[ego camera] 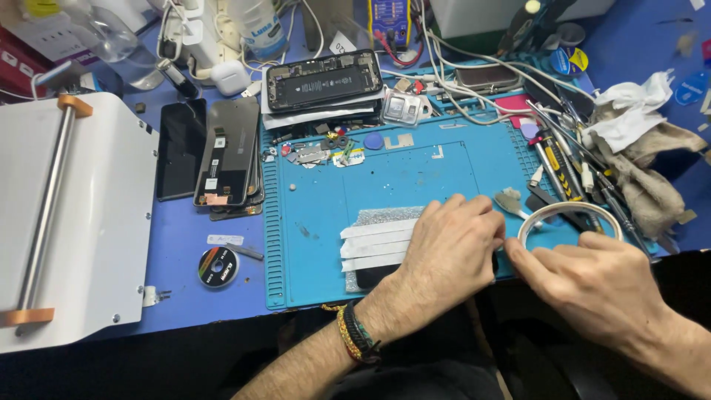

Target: Applying adhesive tape to a smartphone screen, trimming the excess with scissors, and pressing it down with a tool.

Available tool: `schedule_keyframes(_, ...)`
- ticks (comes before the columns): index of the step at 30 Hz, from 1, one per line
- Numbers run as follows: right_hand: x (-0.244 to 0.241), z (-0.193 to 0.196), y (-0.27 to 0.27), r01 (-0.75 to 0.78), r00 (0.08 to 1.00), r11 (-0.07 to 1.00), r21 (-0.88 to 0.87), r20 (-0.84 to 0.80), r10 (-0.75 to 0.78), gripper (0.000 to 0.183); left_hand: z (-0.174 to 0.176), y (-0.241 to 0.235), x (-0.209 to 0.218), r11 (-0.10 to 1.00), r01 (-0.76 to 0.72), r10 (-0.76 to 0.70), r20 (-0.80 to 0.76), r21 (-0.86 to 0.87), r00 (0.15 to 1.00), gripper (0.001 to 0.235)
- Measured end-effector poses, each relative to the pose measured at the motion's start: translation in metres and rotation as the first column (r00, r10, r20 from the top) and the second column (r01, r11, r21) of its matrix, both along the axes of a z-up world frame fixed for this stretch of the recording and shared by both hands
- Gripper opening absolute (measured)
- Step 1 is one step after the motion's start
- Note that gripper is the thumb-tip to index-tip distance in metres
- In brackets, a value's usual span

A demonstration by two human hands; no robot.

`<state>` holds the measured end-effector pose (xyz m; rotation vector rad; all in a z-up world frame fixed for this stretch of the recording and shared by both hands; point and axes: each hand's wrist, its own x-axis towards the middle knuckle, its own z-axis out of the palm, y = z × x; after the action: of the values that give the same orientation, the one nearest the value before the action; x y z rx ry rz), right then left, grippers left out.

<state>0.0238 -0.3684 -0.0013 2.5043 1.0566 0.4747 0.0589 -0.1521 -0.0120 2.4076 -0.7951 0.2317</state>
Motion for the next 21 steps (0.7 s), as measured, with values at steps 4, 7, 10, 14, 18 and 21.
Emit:
schedule_keyframes(4, -0.006, 0.023, 0.015, -0.263, 0.958, 0.963, 0.052, 0.135, 0.254, 0.024, -0.004, -0.002, -0.001, 0.999, -0.037, 0.037, 0.006, -0.032, 0.999, 0.009)
schedule_keyframes(7, -0.017, 0.056, 0.029, -0.364, 0.928, 0.918, 0.157, 0.141, 0.344, 0.025, -0.001, -0.003, 0.0, 1.0, -0.015, 0.016, -0.013, 0.01, 1.0, 0.005)
schedule_keyframes(10, -0.02, 0.075, 0.027, -0.368, 0.929, 0.901, 0.232, 0.041, 0.369, 0.027, -0.004, 0.001, -0.003, 0.998, 0.051, -0.05, -0.023, 0.036, 0.998, 0.004)
schedule_keyframes(14, -0.031, 0.065, 0.023, -0.119, 0.968, 0.902, 0.415, -0.152, 0.198, 0.038, -0.018, 0.003, -0.008, 0.997, 0.069, -0.057, 0.222, -0.046, 0.973, 0.009)
schedule_keyframes(18, -0.042, 0.066, 0.031, -0.134, 0.949, 0.902, 0.41, -0.207, 0.236, 0.036, -0.008, 0.005, -0.013, 0.995, -0.095, 0.091, 0.426, -0.01, 0.9, 0.024)
schedule_keyframes(21, -0.055, 0.059, 0.031, 0.028, 0.955, 0.916, 0.399, -0.283, 0.094, 0.041, 0.003, 0.021, -0.031, 0.991, -0.07, 0.113, 0.416, -0.116, 0.903, 0.033)
